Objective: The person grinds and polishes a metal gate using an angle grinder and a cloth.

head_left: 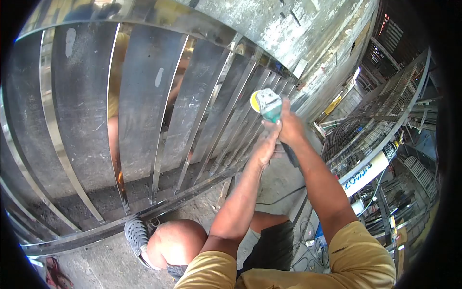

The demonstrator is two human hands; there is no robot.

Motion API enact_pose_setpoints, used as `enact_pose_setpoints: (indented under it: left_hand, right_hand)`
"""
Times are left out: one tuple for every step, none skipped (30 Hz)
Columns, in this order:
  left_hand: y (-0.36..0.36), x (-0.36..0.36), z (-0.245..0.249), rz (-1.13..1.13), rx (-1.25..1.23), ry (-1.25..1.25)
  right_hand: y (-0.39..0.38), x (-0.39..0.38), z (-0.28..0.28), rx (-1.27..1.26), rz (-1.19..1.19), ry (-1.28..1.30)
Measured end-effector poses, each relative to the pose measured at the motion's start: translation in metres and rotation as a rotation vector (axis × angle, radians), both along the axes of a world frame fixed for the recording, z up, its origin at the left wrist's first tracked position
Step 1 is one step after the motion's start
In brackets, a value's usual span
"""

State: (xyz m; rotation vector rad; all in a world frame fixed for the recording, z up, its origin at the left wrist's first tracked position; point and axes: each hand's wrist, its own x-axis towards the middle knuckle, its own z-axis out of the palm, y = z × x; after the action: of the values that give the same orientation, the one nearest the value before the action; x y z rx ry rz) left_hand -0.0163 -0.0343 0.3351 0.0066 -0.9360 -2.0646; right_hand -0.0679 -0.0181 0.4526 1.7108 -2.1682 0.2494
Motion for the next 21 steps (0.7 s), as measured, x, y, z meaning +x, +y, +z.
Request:
enact_pose_setpoints:
  left_hand:
    - [0.0,-0.01,-0.014,-0.047,0.007,-0.002]
    - [0.002,-0.016,-0.023,-0.095,0.017,0.0]
    - [0.005,-0.023,-0.031,-0.127,0.094,-0.001]
    - [0.004,-0.029,-0.04,-0.143,0.111,-0.003]
    - [0.001,-0.035,-0.048,-0.158,0.125,-0.006]
    - [-0.002,-0.041,-0.056,-0.172,0.136,-0.007]
    - [-0.005,-0.046,-0.063,-0.187,0.168,-0.016]
    - [-0.009,-0.049,-0.068,-0.184,0.19,-0.004]
    - [-0.013,-0.052,-0.073,-0.181,0.211,0.009]
    - [-0.017,-0.055,-0.077,-0.178,0.234,0.023]
    - [-0.019,-0.056,-0.077,-0.15,0.266,0.027]
    - [-0.022,-0.056,-0.077,-0.134,0.267,0.045]
    - [-0.026,-0.056,-0.077,-0.119,0.268,0.064]
    - [-0.03,-0.056,-0.076,-0.104,0.272,0.085]
    - [-0.038,-0.058,-0.075,-0.124,0.266,0.12]
    - [-0.052,-0.066,-0.074,-0.08,0.188,0.134]
    - [-0.066,-0.076,-0.074,-0.037,0.121,0.143]
    - [-0.072,-0.074,-0.06,0.042,0.089,0.109]
    - [-0.073,-0.067,-0.046,0.056,0.071,0.083]
    - [-0.075,-0.058,-0.031,0.071,0.052,0.056]
    - [-0.077,-0.05,-0.017,0.085,0.034,0.029]
  right_hand:
    - [-0.001,-0.018,-0.017,-0.041,0.025,-0.015]
    - [-0.002,-0.029,-0.029,-0.029,0.004,-0.014]
    - [-0.003,-0.038,-0.04,-0.017,-0.016,-0.012]
    - [-0.005,-0.046,-0.051,-0.01,-0.033,-0.011]
    - [-0.007,-0.05,-0.061,-0.022,-0.016,-0.039]
    - [-0.011,-0.054,-0.067,0.01,-0.02,-0.049]
    - [-0.015,-0.057,-0.073,0.04,-0.023,-0.061]
    - [-0.019,-0.056,-0.078,0.07,-0.025,-0.073]
    - [-0.023,-0.053,-0.081,0.101,-0.06,-0.05]
    - [-0.03,-0.054,-0.085,0.117,-0.055,-0.032]
    - [-0.036,-0.053,-0.086,0.133,-0.051,-0.015]
    - [-0.042,-0.051,-0.088,0.15,-0.049,0.003]
    - [-0.046,-0.05,-0.086,0.17,-0.043,0.037]
    - [-0.05,-0.045,-0.081,0.166,-0.047,0.059]
    - [-0.056,-0.04,-0.076,0.167,-0.047,0.083]
    - [-0.063,-0.036,-0.071,0.174,-0.045,0.107]
    - [-0.07,-0.035,-0.062,0.117,-0.044,0.108]
    - [-0.076,-0.035,-0.052,0.063,-0.043,0.109]
    - [-0.082,-0.031,-0.036,0.045,-0.045,0.098]
    - [-0.084,-0.027,-0.025,0.021,-0.051,0.088]
    - [-0.085,-0.024,-0.022,0.03,-0.06,0.098]
